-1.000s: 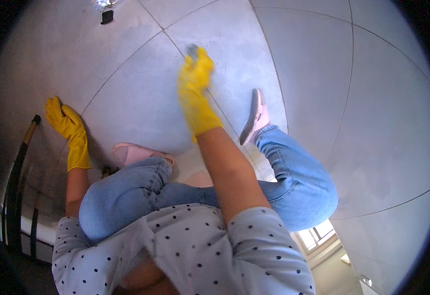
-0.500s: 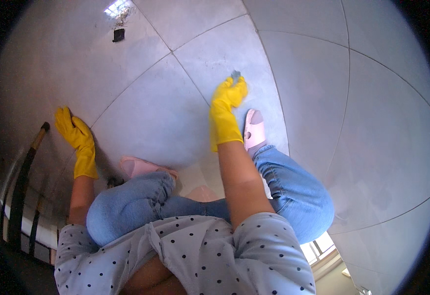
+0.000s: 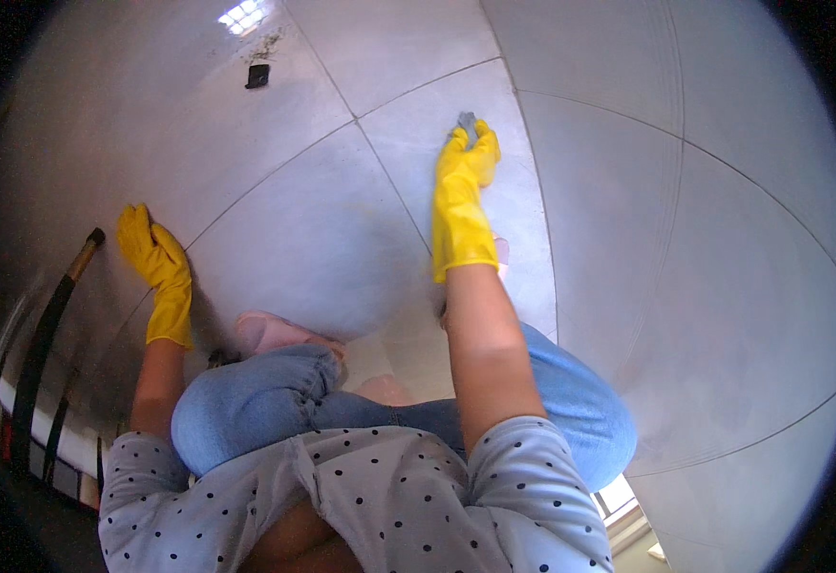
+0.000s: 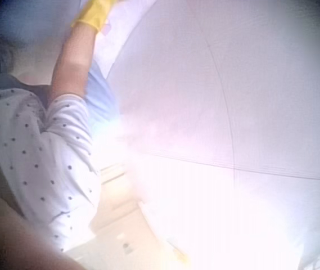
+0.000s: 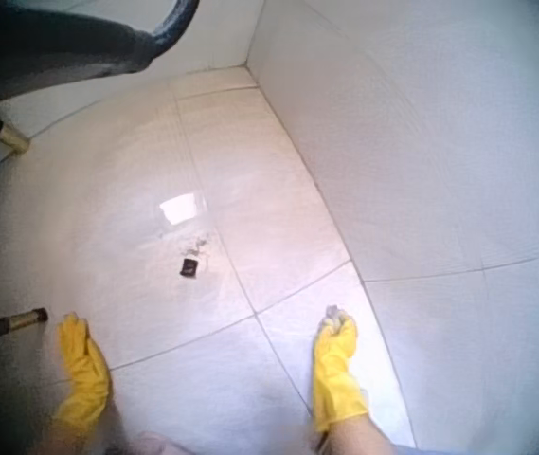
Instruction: The person sits on a tiled floor and scrubs the surface with a small grey cloth or sponge. They wear yellow rubber gloves and pink slippers, moving methodically across the floor tiles to clean them.
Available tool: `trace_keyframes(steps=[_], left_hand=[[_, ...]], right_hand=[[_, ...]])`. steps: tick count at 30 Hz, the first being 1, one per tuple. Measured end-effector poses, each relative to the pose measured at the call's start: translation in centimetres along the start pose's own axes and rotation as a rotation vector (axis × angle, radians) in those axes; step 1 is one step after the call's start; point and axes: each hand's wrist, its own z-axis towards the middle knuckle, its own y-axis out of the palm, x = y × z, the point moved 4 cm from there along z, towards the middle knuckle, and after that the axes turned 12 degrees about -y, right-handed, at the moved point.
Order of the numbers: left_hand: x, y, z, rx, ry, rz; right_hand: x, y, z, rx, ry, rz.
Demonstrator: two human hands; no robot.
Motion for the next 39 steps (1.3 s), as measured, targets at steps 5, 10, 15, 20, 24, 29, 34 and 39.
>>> trace_keyframes(steps=[5,10,15,20,24,29,34,39], left_hand=[[-1.5,-0.5,0.3,0.003,0.006,0.007],[-1.7,-0.4,0.1,0.002,0.004,-0.042],[-2.1,0.3,0.3,0.013,-0.011,-0.045],[-1.7,-0.4,0.5,0.053,-0.004,-0.046],[-1.1,-1.6,0.9,0.045,-0.019,-0.074],[-0.8,-2.2,1.1,0.077,-0.029,-0.076],[-1.7,-1.8,1.0,0.044,-0.064,-0.053],[-1.2,-1.4,1.7,0.024,-0.059,-0.060]], right_hand=[[-7.7,7.8,-7.4,-0.191,-0.577,-0.112],[-9.9,8.1,-14.0,-0.308,-0.350,0.151],[4.2,-1.0,-19.9,-0.099,0.338,0.569],[4.3,0.5,-19.5,0.100,-0.031,-0.227],[-4.1,7.4,-14.3,0.061,-0.192,0.172],[-18.0,15.0,-13.2,-0.302,-0.349,0.041],[-8.6,9.7,-15.3,-0.303,-0.123,0.355],[-0.9,7.4,-17.5,-0.183,0.088,0.192]])
